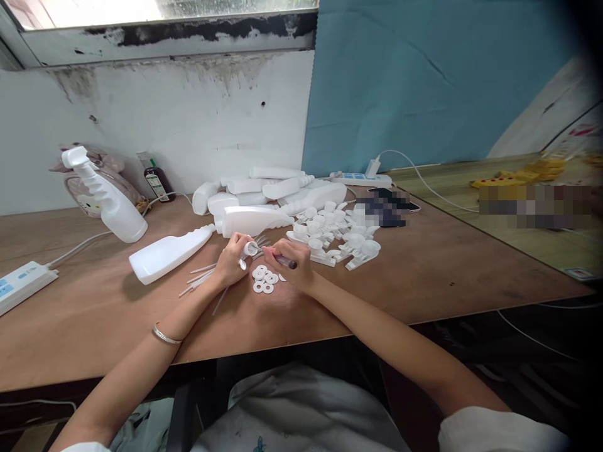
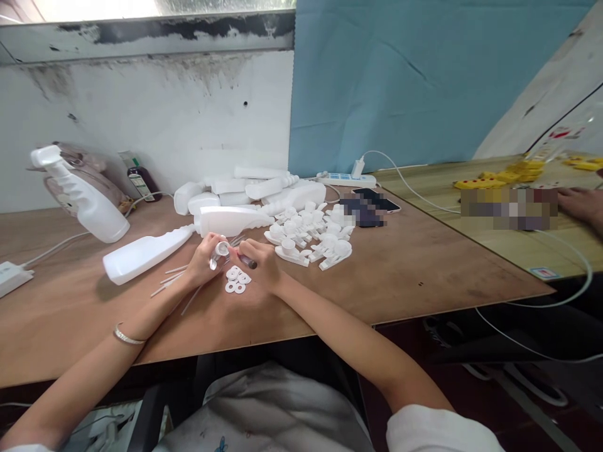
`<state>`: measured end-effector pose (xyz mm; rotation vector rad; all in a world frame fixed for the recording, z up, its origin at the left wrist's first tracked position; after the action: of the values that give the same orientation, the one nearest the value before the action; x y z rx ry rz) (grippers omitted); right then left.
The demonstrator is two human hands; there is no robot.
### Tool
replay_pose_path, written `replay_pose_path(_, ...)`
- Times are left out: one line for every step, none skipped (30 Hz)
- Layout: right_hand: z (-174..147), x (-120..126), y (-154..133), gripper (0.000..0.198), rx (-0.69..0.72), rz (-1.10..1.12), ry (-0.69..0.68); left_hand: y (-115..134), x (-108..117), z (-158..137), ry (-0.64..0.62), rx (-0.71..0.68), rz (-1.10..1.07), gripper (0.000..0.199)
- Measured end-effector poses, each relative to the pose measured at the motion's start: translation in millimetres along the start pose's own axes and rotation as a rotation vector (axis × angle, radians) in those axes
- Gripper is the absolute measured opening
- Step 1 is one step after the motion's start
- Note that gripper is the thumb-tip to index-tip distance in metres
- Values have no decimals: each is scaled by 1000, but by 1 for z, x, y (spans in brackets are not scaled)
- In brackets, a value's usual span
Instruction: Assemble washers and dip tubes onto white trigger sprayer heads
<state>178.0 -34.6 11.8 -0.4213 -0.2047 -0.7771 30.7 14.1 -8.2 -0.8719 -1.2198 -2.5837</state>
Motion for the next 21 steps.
replay_pose_path(-1,0,0,33,-13,-4,5,0,0,0,15,-6,-16,23)
replay_pose_path(-1,0,1,33,-37,-1,17,1,0,0,32,-15,-33,22)
replay_pose_path(-1,0,1,33,-71,10,28,1,0,0,51,-25,-50,22)
replay_pose_path(0,1,2,33,-113,31,36,3,0,0,70,-37,-63,21)
replay_pose_path(0,1,3,33,-163,62,38,4,0,1,86,-50,-72,21)
replay_pose_path(0,1,4,32,-217,101,34,5,1,1,97,-64,-76,20)
replay_pose_path(1,1,6,31,-272,147,21,6,1,1,104,-76,-79,20)
replay_pose_path(0,0,7,30,-326,198,4,7,2,0,108,-85,-79,20)
replay_pose_path(0,-2,9,29,-373,248,-14,7,2,0,109,-89,-76,20)
replay_pose_path(0,-3,10,29,-413,293,-29,7,2,0,109,-90,-71,20)
replay_pose_path(-1,-5,12,28,-445,328,-41,7,3,0,109,-87,-64,20)
replay_pose_path(-1,-6,13,29,-470,354,-52,6,3,0,108,-84,-55,21)
replay_pose_path(-1,-7,14,29,-488,370,-62,6,4,0,107,-83,-46,20)
replay_pose_path(-1,-7,14,29,-503,380,-69,5,4,0,107,-87,-40,20)
replay_pose_path(-1,-8,14,29,-518,387,-74,5,5,1,110,-96,-36,20)
replay_pose_path(0,-8,14,28,-532,398,-78,4,6,1,116,-108,-35,19)
replay_pose_path(0,-9,14,28,-547,415,-83,4,6,1,121,-122,-37,19)
replay_pose_path(0,-9,14,28,-567,440,-87,4,7,2,128,-135,-39,18)
replay_pose_path(1,-10,14,27,-589,472,-92,4,7,2,134,-143,-40,16)
replay_pose_path(1,-10,14,27,-612,509,-99,3,7,2,137,-148,-42,14)
replay_pose_path(1,-11,14,27,-635,545,-105,3,7,3,138,-146,-46,13)
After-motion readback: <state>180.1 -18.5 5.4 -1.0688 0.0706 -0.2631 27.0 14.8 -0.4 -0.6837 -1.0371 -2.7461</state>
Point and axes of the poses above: each hand's wrist, its own z-axis towards the middle knuckle, its own x-axis out of the back of the hand, y = z × x, the point moved 4 cm from there along z, towards the middle knuckle, and after that the axes turned 15 degrees about -z, right-handed, at the moved point
